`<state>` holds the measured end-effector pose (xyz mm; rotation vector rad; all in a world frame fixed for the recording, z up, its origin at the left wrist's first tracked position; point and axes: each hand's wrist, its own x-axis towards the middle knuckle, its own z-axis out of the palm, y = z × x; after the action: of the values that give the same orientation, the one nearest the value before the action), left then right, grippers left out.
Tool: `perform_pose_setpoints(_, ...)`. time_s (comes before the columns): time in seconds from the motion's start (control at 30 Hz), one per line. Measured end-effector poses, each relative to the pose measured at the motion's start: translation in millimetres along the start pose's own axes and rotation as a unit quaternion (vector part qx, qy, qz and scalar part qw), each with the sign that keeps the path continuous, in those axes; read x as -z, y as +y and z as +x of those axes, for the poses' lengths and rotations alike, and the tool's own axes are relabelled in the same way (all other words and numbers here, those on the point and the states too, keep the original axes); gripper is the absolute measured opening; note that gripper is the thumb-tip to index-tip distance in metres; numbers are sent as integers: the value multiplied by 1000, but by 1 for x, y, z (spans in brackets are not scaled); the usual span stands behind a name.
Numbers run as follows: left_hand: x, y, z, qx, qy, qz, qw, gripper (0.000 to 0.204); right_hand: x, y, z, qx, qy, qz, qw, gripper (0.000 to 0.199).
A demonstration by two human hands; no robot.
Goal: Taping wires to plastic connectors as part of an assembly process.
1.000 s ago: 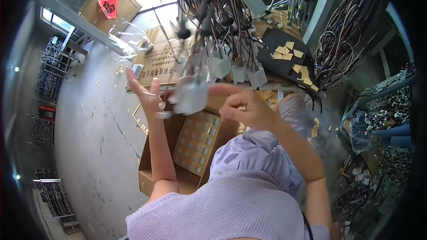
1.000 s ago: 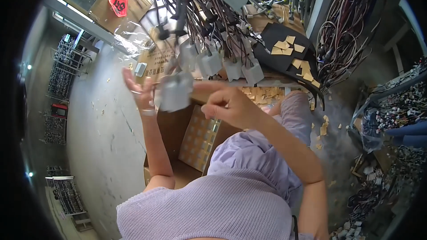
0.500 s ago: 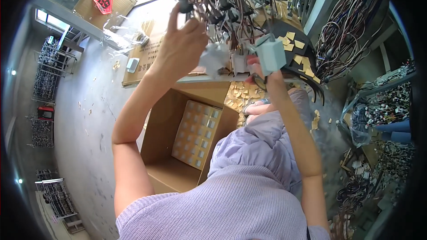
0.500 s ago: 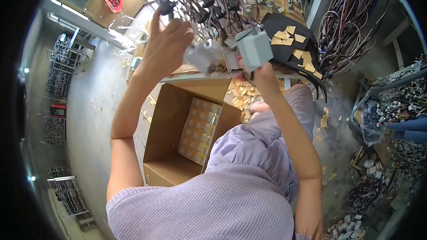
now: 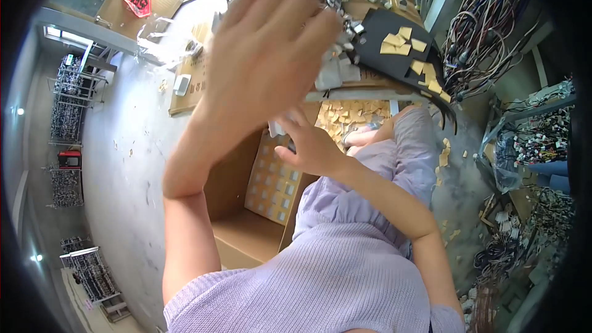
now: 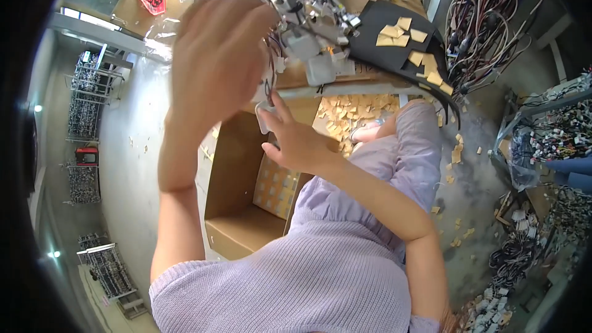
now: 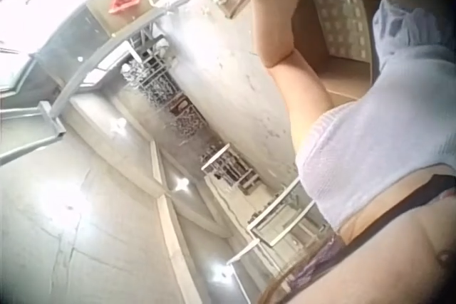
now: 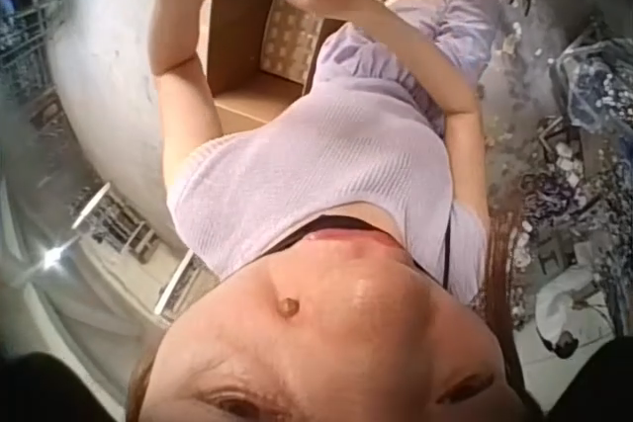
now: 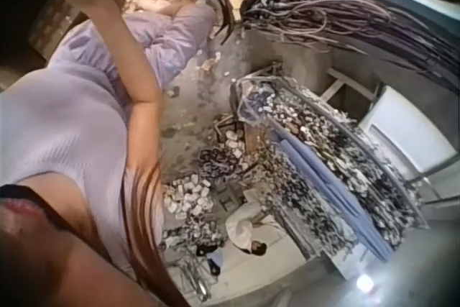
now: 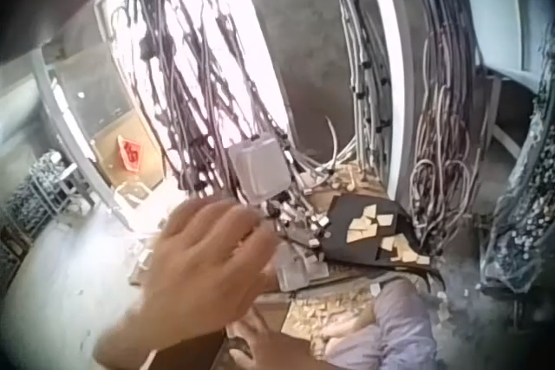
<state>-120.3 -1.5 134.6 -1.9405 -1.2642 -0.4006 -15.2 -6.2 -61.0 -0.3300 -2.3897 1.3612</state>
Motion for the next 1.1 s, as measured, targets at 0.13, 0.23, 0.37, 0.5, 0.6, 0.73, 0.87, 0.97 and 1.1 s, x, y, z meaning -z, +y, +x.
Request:
perform_pose_setpoints(0.13,-42,-21,-16,-37,-147,82,985,25,2,14,-10,-34,101,125,986,49)
perform_pose_setpoints(0.23,-50,-46,-40,-22,-111,49,992,9,26,50,4,-116,223,227,941,41)
perform_pose_setpoints(0.37,-40,-59,-56,-5,-193,15,981,15,52,107,45,-33,247,122,961,31)
perform_pose_setpoints(0.5,-50,-65,-79,39,-195,29,980,34,85,73,65,-133,-24,226,965,38)
perform_pose_setpoints(0.6,-52,-53,-85,123,-71,-57,988,34,100,57,46,-128,-30,185,974,37)
perform_pose_setpoints(0.73,-46,46,-122,418,-6,-438,796,44,125,51,-15,-104,-41,374,921,36)
perform_pose_setpoints(0.87,-43,128,-100,493,-182,-743,415,75,124,-9,-62,-74,-32,422,903,42)
perform_pose_setpoints(0.97,-56,154,-96,503,-114,-838,175,62,128,-20,-91,-51,159,294,941,34)
perform_pose_setpoints(1.1,-35,166,-80,457,-103,-877,108,71,166,6,-123,-128,323,374,860,33)
